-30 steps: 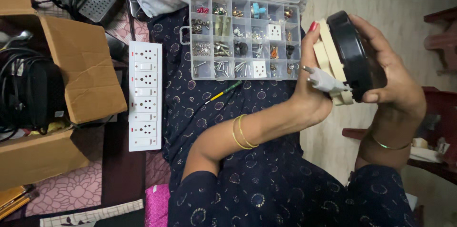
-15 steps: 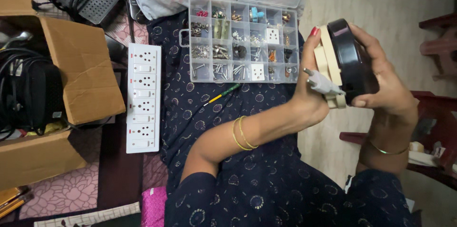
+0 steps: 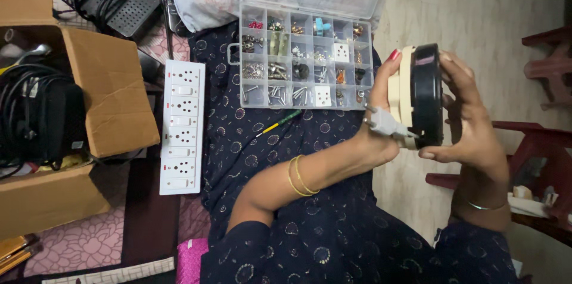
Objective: The person assembles an electrical component by hand, using a screwdriver to secure a screw, handling a capacitor, and arranging wires inside the plastic housing.
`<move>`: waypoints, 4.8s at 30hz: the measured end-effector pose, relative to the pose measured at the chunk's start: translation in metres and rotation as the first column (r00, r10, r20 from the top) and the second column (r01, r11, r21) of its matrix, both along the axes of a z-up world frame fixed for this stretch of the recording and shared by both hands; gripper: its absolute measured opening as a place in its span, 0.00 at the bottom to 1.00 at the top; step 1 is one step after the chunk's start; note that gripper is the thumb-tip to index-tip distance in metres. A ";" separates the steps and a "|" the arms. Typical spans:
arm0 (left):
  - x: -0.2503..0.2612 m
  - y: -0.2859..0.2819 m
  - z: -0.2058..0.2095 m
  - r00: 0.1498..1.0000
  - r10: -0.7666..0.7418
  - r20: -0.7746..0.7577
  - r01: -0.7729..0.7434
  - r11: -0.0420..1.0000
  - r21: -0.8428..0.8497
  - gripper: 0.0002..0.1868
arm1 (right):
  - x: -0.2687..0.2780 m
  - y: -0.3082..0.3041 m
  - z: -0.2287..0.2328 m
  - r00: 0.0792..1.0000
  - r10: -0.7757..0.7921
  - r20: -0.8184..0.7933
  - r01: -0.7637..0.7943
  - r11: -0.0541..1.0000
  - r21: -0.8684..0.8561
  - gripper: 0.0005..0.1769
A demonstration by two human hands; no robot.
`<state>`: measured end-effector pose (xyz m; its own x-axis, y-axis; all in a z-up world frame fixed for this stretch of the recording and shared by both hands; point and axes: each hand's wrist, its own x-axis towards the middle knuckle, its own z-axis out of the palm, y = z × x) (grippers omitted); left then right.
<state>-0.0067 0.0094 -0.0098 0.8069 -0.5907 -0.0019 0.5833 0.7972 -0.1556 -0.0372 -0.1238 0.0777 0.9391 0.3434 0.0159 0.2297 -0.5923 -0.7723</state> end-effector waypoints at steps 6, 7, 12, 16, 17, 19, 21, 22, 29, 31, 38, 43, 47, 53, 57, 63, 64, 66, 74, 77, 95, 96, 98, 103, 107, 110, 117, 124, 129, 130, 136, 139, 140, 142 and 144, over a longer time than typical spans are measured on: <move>-0.005 -0.001 -0.003 0.997 -0.010 -0.079 0.008 1.000 -0.024 0.24 | -0.007 0.002 -0.013 0.999 -0.042 0.013 0.042 0.999 -0.021 0.72; -0.006 0.000 -0.003 0.998 -0.009 -0.065 0.011 1.000 0.023 0.25 | -0.008 0.002 -0.014 0.998 -0.067 -0.003 0.067 0.998 -0.004 0.72; -0.012 0.001 0.002 0.974 0.113 -0.198 -0.078 0.980 0.181 0.19 | -0.010 -0.001 -0.022 0.994 -0.106 -0.008 0.106 0.994 0.014 0.69; -0.011 0.003 -0.008 0.998 0.049 -0.049 -0.046 0.997 0.062 0.23 | -0.009 0.000 -0.019 0.998 -0.056 -0.027 0.054 0.997 -0.059 0.72; -0.010 0.001 -0.010 0.997 0.043 -0.059 -0.045 0.999 -0.026 0.23 | -0.010 0.001 -0.019 0.998 -0.065 -0.015 0.063 0.996 -0.066 0.72; -0.008 0.001 -0.012 0.997 0.024 -0.071 -0.026 0.999 -0.024 0.23 | -0.009 0.003 -0.019 0.999 -0.049 0.004 0.050 0.997 -0.062 0.73; -0.007 0.003 -0.014 0.996 0.004 -0.087 -0.006 1.000 -0.020 0.22 | -0.010 0.008 -0.020 0.999 -0.036 0.019 0.037 0.998 -0.055 0.73; -0.006 0.004 -0.015 0.997 0.008 -0.080 -0.006 1.000 0.021 0.23 | -0.011 0.011 -0.023 0.998 -0.026 0.065 0.031 0.997 -0.076 0.72; -0.009 0.010 -0.012 0.984 0.023 -0.174 -0.023 1.000 0.000 0.21 | -0.015 0.022 -0.023 0.989 0.025 0.148 0.009 0.974 -0.228 0.69; -0.015 0.010 -0.009 0.982 0.114 -0.150 -0.102 0.991 0.083 0.21 | -0.015 0.023 -0.024 0.995 -0.017 0.102 0.039 0.975 -0.220 0.70; -0.002 0.006 -0.034 0.993 0.081 -0.088 -0.079 0.996 0.033 0.23 | -0.002 0.022 -0.035 0.999 -0.016 0.033 0.023 0.968 -0.248 0.71; 0.012 0.019 -0.044 0.984 -0.084 -0.157 0.069 0.993 -0.101 0.24 | -0.004 0.025 -0.041 0.993 0.010 0.118 0.033 0.934 -0.356 0.73; 0.020 0.026 -0.046 0.987 -0.120 -0.111 0.095 0.973 -0.210 0.24 | -0.005 0.032 -0.042 0.973 0.038 0.226 0.066 0.899 -0.434 0.77; 0.024 0.029 -0.047 0.985 -0.147 -0.087 0.119 0.956 -0.270 0.23 | 0.005 0.030 -0.032 0.978 0.100 0.184 -0.027 0.932 -0.361 0.78; 0.022 0.025 -0.044 0.987 -0.127 -0.096 0.106 0.975 -0.197 0.24 | 0.017 0.027 -0.024 0.988 0.112 0.106 -0.086 0.970 -0.228 0.79; 0.016 0.026 -0.044 0.995 -0.074 -0.064 0.061 0.982 -0.180 0.25 | 0.018 0.028 -0.023 0.990 0.091 0.110 -0.067 0.976 -0.209 0.71; 0.016 0.026 -0.043 0.996 -0.066 -0.055 0.056 0.984 -0.170 0.26 | 0.017 0.028 -0.023 0.988 0.094 0.123 -0.069 0.979 -0.192 0.70; 0.016 0.024 -0.044 0.997 -0.057 -0.046 0.049 0.986 -0.161 0.26 | 0.016 0.028 -0.023 0.986 0.097 0.136 -0.073 0.982 -0.176 0.70; 0.027 0.026 -0.052 0.992 -0.130 0.003 0.123 0.928 -0.351 0.26 | 0.015 0.017 -0.020 0.999 0.013 -0.037 -0.005 0.978 0.208 0.70; 0.027 0.020 -0.050 0.988 -0.129 -0.082 0.103 0.958 -0.267 0.24 | 0.017 0.019 -0.016 0.998 0.070 0.008 -0.071 0.995 0.068 0.70; 0.018 0.007 -0.054 0.976 -0.179 -0.126 0.145 0.960 -0.241 0.23 | 0.026 0.020 -0.013 0.984 0.178 0.018 -0.170 0.962 -0.213 0.72; 0.018 0.006 -0.054 0.976 -0.177 -0.127 0.142 0.959 -0.245 0.23 | 0.026 0.018 -0.014 0.983 0.180 0.015 -0.173 0.961 -0.216 0.72; 0.018 0.003 -0.055 0.982 -0.128 -0.140 0.107 0.983 -0.151 0.22 | 0.025 0.014 -0.017 0.985 0.137 -0.101 -0.138 0.990 0.006 0.73; 0.013 0.000 -0.051 0.983 -0.079 -0.169 0.061 0.992 -0.109 0.24 | 0.034 0.003 -0.020 0.944 0.154 -0.293 -0.065 0.954 0.292 0.74; 0.013 0.003 -0.047 0.988 -0.092 -0.123 0.084 0.994 -0.066 0.27 | 0.032 -0.011 -0.023 0.948 0.152 -0.280 -0.025 0.912 0.410 0.72; 0.008 0.002 -0.045 0.996 -0.051 -0.075 0.044 0.995 -0.087 0.28 | 0.008 -0.030 -0.022 0.929 -0.046 -0.368 0.211 0.882 0.422 0.73; 0.008 0.013 -0.038 0.993 -0.080 -0.089 0.073 0.994 -0.076 0.29 | 0.035 -0.013 -0.014 0.946 0.178 -0.271 -0.103 0.958 0.268 0.72; 0.009 0.022 -0.033 0.999 0.027 -0.027 -0.031 0.987 -0.160 0.25 | 0.019 0.029 0.000 0.969 0.115 -0.218 -0.080 0.983 0.164 0.75; 0.010 0.021 -0.034 0.999 -0.001 -0.035 -0.006 0.980 -0.201 0.25 | 0.019 0.033 0.005 0.982 0.107 -0.156 -0.099 0.994 0.056 0.72; 0.011 0.020 -0.034 0.998 -0.022 -0.057 0.010 0.981 -0.195 0.25 | 0.019 0.033 0.006 0.981 0.110 -0.162 -0.100 0.993 0.067 0.72; 0.010 0.021 -0.032 0.999 -0.003 -0.046 -0.008 0.971 -0.238 0.26 | 0.018 0.036 0.004 0.980 0.126 -0.156 -0.117 0.991 0.065 0.71; 0.011 0.020 -0.031 0.998 -0.007 -0.066 -0.009 0.970 -0.244 0.26 | 0.019 0.039 0.003 0.981 0.131 -0.143 -0.124 0.991 0.057 0.71; 0.010 0.020 -0.031 0.997 -0.004 -0.074 -0.013 0.972 -0.233 0.26 | 0.019 0.039 0.002 0.983 0.133 -0.125 -0.130 0.991 0.036 0.71; 0.010 0.018 -0.033 0.998 -0.002 -0.070 -0.015 0.967 -0.253 0.26 | 0.017 0.040 0.000 0.984 0.123 -0.126 -0.121 0.992 0.021 0.71; 0.009 0.015 -0.035 0.998 -0.001 -0.068 -0.017 0.962 -0.272 0.26 | 0.017 0.038 -0.002 0.985 0.112 -0.129 -0.112 0.994 0.006 0.71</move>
<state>0.0026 0.0248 -0.0449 0.8150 -0.5699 0.1044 0.5581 0.7237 -0.4059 -0.0204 -0.0858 0.0758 0.8887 0.4468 -0.1028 0.1938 -0.5693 -0.7990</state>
